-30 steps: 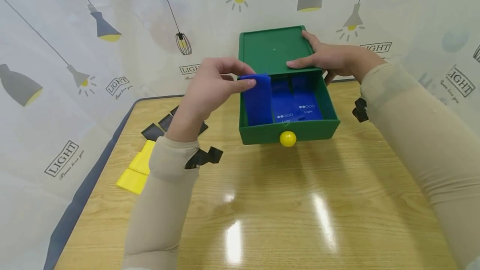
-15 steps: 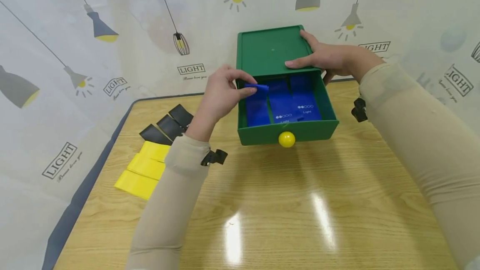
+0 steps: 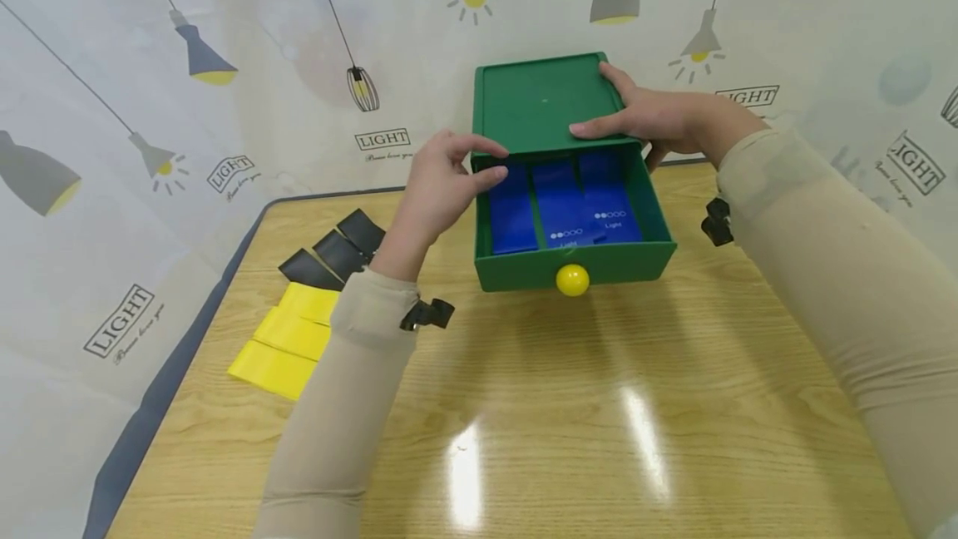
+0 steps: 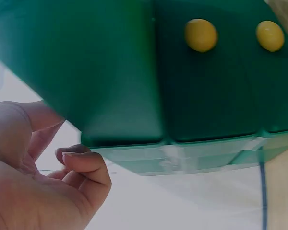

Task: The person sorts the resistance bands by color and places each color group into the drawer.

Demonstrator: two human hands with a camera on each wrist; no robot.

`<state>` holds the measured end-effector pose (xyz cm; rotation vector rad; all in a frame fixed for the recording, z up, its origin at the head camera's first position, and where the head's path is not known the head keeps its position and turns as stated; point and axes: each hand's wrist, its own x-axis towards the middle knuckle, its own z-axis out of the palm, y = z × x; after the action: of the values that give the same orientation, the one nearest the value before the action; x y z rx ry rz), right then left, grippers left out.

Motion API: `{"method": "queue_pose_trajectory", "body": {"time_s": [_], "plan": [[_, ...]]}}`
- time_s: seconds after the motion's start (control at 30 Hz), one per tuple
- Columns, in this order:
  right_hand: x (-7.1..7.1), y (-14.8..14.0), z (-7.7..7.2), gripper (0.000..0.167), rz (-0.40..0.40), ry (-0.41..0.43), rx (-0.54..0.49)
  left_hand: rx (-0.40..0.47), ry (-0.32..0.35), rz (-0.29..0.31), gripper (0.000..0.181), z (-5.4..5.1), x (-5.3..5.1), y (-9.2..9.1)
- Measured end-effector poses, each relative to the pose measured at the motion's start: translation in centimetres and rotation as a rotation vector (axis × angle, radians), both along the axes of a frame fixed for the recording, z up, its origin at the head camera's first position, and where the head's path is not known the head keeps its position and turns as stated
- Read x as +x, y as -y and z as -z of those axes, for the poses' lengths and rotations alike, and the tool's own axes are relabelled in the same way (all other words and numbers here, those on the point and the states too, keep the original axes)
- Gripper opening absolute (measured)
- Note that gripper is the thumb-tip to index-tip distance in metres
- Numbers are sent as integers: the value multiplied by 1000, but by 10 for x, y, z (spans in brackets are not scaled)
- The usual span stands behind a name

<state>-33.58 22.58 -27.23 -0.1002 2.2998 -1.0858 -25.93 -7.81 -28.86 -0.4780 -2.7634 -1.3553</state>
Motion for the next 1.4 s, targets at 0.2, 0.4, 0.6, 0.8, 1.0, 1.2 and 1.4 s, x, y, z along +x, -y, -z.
{"method": "queue_pose_trajectory", "body": {"time_s": [0.2, 0.4, 0.6, 0.8, 1.0, 1.2, 1.4], "plan": [[-2, 0, 2, 121, 2, 2, -6, 140, 3, 33, 23, -23, 21, 7], [-1, 0, 1, 122, 4, 7, -3, 215, -19, 39, 19, -44, 65, 4], [0, 0, 0, 122, 4, -9, 9, 250, -7, 114, 17, -33, 113, -10], [1, 0, 0, 123, 12, -15, -3, 119, 20, 138, 23, -3, 135, -27], [1, 0, 2, 122, 9, -9, -2, 46, 51, 117, 21, 19, 143, -35], [0, 0, 2, 122, 8, -15, -1, 101, 37, 104, 25, 31, 142, -36], [1, 0, 1, 122, 11, -6, -2, 143, 37, 104, 24, 34, 139, -38]]}}
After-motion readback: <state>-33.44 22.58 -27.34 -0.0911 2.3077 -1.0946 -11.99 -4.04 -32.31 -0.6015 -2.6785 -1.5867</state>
